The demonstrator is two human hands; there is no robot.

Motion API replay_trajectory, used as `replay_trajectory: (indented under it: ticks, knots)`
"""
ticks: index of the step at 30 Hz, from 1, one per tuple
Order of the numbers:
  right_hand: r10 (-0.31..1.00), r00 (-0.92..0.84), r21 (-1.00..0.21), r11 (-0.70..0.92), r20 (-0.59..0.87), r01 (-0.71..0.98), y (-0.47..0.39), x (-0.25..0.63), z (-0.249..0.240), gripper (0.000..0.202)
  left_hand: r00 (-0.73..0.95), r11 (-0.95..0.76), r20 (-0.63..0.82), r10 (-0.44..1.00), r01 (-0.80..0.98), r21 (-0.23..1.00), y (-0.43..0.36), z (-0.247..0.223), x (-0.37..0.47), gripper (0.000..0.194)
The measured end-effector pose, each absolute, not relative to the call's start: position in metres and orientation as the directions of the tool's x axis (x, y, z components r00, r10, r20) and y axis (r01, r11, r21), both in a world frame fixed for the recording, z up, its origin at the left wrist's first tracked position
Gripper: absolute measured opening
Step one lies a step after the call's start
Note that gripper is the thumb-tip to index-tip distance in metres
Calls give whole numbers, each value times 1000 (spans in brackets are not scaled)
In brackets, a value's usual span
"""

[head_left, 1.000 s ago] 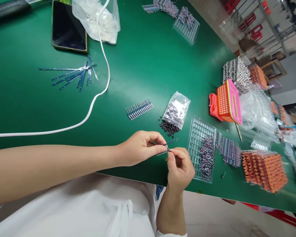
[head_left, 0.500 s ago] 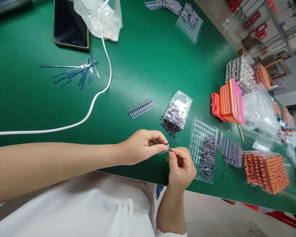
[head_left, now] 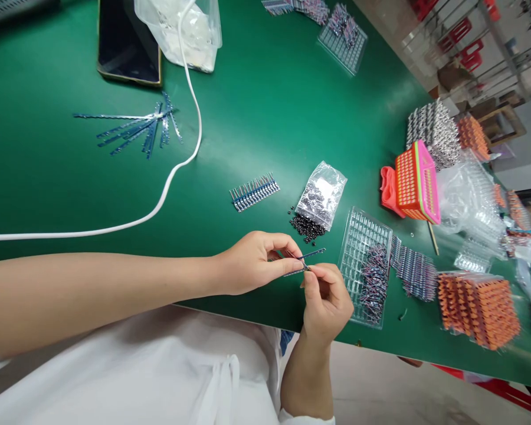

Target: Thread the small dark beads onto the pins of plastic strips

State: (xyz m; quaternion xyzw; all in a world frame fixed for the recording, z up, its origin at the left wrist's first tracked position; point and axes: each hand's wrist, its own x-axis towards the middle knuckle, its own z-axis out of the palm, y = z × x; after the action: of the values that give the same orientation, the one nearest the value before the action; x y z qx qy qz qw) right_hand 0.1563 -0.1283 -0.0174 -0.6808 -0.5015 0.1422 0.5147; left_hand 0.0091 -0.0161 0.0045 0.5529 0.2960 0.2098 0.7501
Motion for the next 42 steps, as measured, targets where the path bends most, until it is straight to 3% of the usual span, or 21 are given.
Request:
replay_trajectory:
  ticks: [23,42]
  knots:
    - [844,453,-869,29,286,495,-127,158,-17,5,750,316,-228,621,26,948,-15,2,9,17]
    - [882,423,-921,28,206,390,-129,163,-18,1,756,213,-209,620,94,972,-13,4,6,20]
